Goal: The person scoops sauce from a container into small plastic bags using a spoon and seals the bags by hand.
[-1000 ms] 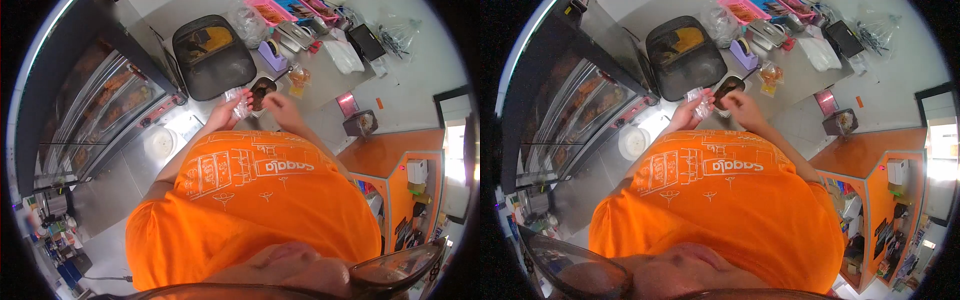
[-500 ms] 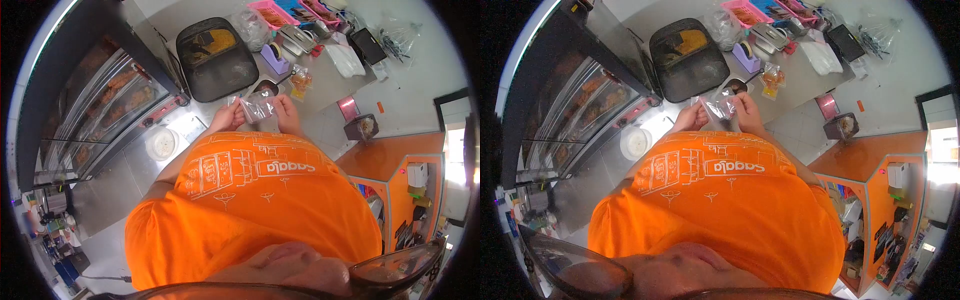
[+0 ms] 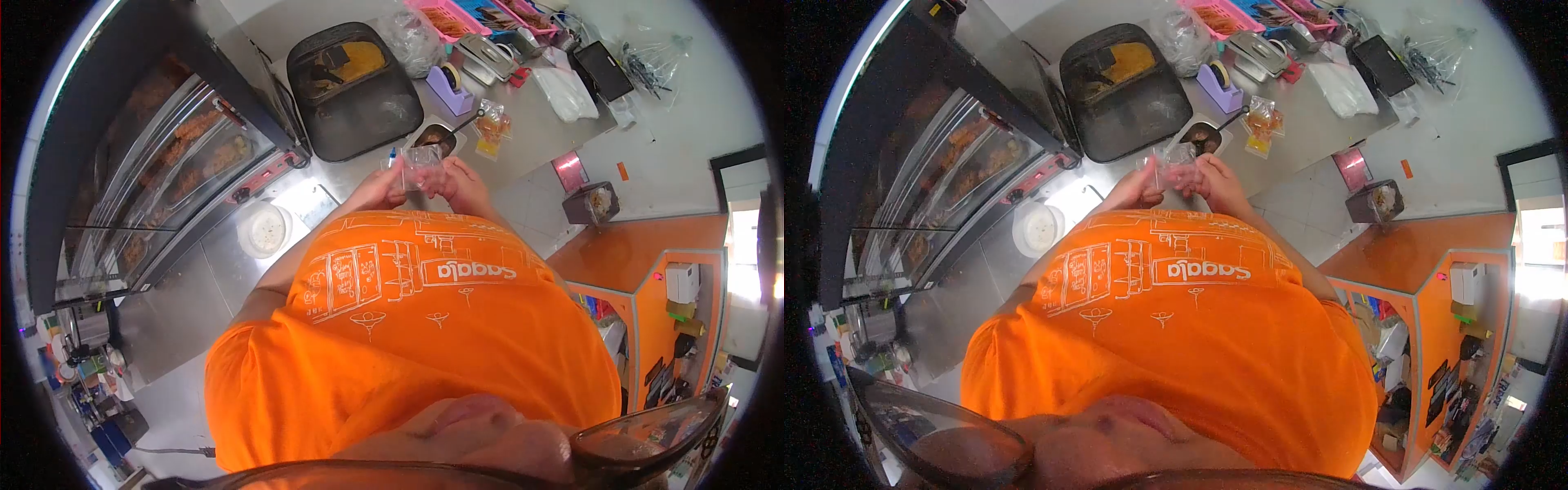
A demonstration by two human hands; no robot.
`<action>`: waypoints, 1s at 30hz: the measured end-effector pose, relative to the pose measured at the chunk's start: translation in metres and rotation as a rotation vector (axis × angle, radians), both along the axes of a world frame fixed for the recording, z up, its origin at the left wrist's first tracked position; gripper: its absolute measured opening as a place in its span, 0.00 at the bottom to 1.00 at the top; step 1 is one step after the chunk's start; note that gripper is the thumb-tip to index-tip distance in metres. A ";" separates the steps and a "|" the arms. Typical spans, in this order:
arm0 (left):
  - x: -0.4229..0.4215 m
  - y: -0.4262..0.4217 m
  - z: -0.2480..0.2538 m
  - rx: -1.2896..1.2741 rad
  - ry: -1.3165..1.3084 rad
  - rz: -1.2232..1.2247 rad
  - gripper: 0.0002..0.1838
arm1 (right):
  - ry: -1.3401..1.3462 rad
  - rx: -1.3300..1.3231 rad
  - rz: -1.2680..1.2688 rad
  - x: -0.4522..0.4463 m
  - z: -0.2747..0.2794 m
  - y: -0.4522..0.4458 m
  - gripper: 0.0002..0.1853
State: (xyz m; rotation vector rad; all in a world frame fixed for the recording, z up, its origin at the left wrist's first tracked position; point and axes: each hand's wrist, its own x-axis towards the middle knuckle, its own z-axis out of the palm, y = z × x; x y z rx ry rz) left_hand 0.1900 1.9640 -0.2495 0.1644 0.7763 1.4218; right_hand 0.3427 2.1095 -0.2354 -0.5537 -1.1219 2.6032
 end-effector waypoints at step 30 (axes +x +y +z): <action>-0.003 0.002 -0.010 0.080 0.253 0.057 0.15 | 0.178 -0.045 -0.356 0.016 0.001 0.017 0.07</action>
